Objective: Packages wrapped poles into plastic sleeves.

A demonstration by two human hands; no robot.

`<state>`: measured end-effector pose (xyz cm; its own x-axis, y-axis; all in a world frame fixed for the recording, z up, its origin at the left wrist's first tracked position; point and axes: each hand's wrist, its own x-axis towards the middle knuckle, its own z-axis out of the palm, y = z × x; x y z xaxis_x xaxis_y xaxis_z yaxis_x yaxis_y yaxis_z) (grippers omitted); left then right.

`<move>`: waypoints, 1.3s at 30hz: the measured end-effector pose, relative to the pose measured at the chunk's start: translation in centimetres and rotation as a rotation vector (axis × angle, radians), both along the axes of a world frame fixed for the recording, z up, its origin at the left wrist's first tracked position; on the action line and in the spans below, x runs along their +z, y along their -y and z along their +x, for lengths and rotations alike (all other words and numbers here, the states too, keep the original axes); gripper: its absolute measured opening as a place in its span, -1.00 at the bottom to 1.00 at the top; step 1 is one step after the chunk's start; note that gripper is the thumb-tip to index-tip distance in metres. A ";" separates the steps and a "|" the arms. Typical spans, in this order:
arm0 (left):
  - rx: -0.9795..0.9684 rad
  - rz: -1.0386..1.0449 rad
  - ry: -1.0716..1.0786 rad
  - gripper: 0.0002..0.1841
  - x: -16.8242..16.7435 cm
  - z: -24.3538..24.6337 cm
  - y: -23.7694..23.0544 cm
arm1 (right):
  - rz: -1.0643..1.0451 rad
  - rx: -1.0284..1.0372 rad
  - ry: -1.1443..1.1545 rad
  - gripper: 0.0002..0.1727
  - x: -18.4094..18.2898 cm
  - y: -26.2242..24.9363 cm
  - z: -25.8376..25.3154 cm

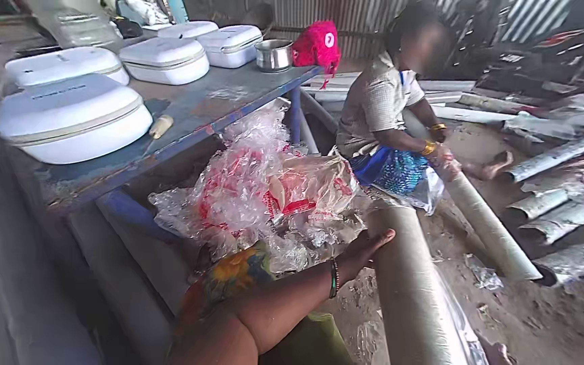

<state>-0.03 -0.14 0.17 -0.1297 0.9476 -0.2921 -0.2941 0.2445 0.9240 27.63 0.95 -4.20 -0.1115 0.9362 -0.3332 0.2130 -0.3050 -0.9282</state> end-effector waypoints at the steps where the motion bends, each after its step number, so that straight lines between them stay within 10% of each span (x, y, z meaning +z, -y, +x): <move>1: 0.007 0.004 -0.013 -0.30 0.0 0.0 0.0 | 0.024 -0.035 -0.057 -0.28 -1.2 -0.7 1.0; 17: 0.075 -0.019 -0.042 -0.31 -0.5 0.6 -0.3 | 0.314 -0.759 -0.710 -0.14 5.2 -2.2 9.3; 29: 0.072 -0.011 -0.107 -0.32 -0.5 1.0 -0.3 | 0.136 -0.303 -0.086 -0.53 1.9 -1.5 6.6; 39: 0.073 0.001 -0.111 -0.32 -0.7 0.6 -0.1 | 0.398 0.192 0.254 -0.34 0.1 -0.5 4.8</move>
